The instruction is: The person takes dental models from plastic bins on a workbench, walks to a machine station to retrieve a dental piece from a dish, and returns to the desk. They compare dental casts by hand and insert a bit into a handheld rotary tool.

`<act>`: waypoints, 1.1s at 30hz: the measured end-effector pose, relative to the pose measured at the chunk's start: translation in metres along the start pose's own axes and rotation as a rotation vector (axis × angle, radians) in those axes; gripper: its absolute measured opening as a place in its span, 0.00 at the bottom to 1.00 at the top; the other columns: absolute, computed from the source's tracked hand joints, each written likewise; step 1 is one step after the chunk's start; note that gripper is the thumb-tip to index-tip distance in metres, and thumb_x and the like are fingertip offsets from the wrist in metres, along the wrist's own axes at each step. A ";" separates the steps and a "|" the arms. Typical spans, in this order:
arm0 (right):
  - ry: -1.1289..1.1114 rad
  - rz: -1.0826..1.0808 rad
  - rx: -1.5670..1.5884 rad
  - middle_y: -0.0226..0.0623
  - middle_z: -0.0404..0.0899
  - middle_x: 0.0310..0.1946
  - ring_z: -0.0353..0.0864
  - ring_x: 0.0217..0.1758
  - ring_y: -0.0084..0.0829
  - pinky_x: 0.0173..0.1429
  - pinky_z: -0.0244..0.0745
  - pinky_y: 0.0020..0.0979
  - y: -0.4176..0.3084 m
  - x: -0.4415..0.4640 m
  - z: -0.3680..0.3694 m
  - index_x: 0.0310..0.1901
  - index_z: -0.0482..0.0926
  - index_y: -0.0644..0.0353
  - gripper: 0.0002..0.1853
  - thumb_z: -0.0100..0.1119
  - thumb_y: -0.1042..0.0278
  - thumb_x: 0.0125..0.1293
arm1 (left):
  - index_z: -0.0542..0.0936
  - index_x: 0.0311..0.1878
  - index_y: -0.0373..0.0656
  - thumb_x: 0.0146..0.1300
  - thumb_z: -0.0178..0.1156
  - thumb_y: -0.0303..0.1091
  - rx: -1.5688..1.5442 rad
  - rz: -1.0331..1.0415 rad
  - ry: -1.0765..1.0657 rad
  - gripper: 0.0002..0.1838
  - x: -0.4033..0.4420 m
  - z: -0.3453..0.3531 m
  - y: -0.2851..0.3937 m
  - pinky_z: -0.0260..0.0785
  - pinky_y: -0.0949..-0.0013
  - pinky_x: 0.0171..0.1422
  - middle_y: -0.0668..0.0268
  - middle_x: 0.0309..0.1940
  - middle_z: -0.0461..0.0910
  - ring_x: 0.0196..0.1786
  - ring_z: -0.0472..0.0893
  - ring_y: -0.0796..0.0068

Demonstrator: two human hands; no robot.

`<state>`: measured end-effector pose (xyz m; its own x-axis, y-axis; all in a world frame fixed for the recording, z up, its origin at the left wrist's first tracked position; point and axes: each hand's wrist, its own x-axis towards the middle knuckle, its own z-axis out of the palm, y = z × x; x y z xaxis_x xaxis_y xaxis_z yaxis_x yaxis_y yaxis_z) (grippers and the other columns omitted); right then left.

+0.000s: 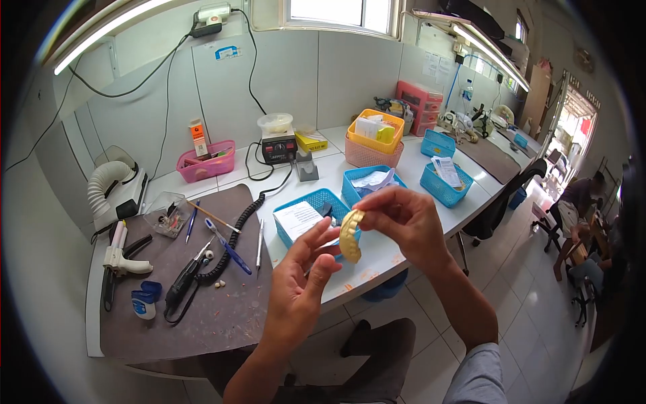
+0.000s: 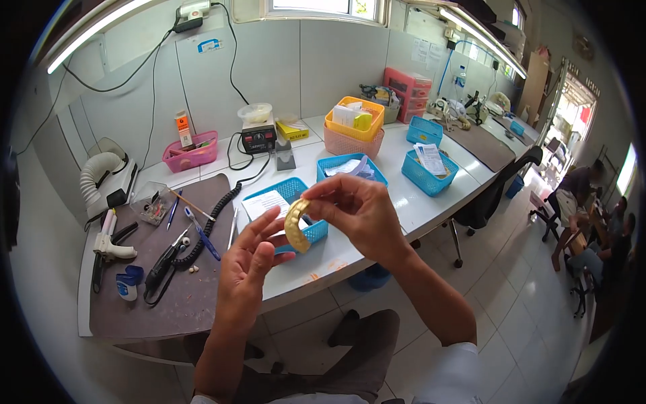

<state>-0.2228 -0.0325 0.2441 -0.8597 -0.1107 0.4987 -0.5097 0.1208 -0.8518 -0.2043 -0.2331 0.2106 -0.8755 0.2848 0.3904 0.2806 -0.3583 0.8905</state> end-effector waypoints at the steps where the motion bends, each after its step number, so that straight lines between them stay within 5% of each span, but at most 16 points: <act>1: -0.010 -0.009 0.027 0.39 0.85 0.42 0.85 0.45 0.24 0.53 0.81 0.24 -0.001 -0.005 0.004 0.46 0.81 0.68 0.09 0.64 0.74 0.66 | 0.68 0.67 0.32 0.70 0.58 0.49 -0.035 -0.053 -0.050 0.33 0.002 0.002 -0.001 0.72 0.66 0.61 0.54 0.57 0.77 0.59 0.78 0.67; 5: -0.050 -0.041 0.035 0.40 0.83 0.45 0.84 0.48 0.25 0.55 0.81 0.27 -0.001 -0.015 0.010 0.46 0.81 0.67 0.09 0.64 0.76 0.66 | 0.69 0.66 0.30 0.72 0.57 0.33 -0.103 -0.050 -0.093 0.24 -0.001 0.005 -0.007 0.72 0.69 0.64 0.54 0.54 0.79 0.56 0.80 0.70; 14: -0.085 -0.038 -0.064 0.43 0.82 0.46 0.83 0.52 0.31 0.56 0.82 0.30 -0.013 -0.023 0.015 0.44 0.82 0.67 0.08 0.64 0.82 0.62 | 0.69 0.65 0.31 0.73 0.55 0.33 -0.271 -0.098 -0.120 0.22 -0.013 0.006 -0.012 0.72 0.66 0.65 0.54 0.54 0.79 0.58 0.80 0.67; 16: -0.089 -0.041 -0.120 0.35 0.83 0.46 0.83 0.48 0.24 0.50 0.80 0.24 -0.011 -0.025 0.018 0.48 0.82 0.62 0.11 0.66 0.74 0.64 | 0.68 0.65 0.32 0.73 0.55 0.34 -0.351 -0.150 -0.098 0.22 -0.019 0.002 -0.018 0.72 0.65 0.66 0.54 0.55 0.79 0.58 0.80 0.66; 20: 0.038 -0.077 -0.080 0.34 0.84 0.43 0.83 0.45 0.22 0.46 0.80 0.25 -0.015 -0.029 0.041 0.50 0.80 0.63 0.12 0.63 0.75 0.66 | 0.67 0.66 0.33 0.71 0.58 0.35 -0.358 -0.158 0.019 0.25 -0.058 -0.025 -0.019 0.73 0.57 0.65 0.53 0.54 0.79 0.58 0.80 0.56; 24: -0.092 -0.036 -0.101 0.35 0.84 0.40 0.84 0.42 0.23 0.43 0.81 0.24 -0.009 -0.025 0.066 0.48 0.81 0.63 0.10 0.61 0.78 0.65 | 0.63 0.70 0.37 0.69 0.60 0.32 -0.297 0.044 0.264 0.29 -0.099 -0.072 0.001 0.75 0.56 0.64 0.54 0.53 0.79 0.59 0.79 0.56; 26: -0.307 -0.183 -0.280 0.37 0.82 0.35 0.83 0.38 0.22 0.38 0.80 0.22 -0.004 -0.014 0.088 0.43 0.82 0.65 0.06 0.61 0.78 0.66 | 0.62 0.71 0.38 0.69 0.59 0.31 -0.187 0.103 0.327 0.30 -0.104 -0.104 0.015 0.75 0.56 0.63 0.55 0.53 0.78 0.59 0.79 0.56; 33: -0.535 -0.273 -0.659 0.45 0.81 0.35 0.84 0.36 0.44 0.41 0.79 0.39 0.029 0.018 0.181 0.42 0.80 0.65 0.06 0.57 0.78 0.64 | 0.61 0.72 0.40 0.72 0.53 0.27 0.202 0.097 0.270 0.27 -0.046 -0.182 0.052 0.76 0.61 0.63 0.58 0.54 0.76 0.59 0.78 0.64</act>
<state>-0.2468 -0.2098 0.1987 -0.6587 -0.6442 0.3887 -0.7520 0.5475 -0.3669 -0.2216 -0.4267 0.1960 -0.9057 0.0031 0.4240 0.4165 -0.1813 0.8909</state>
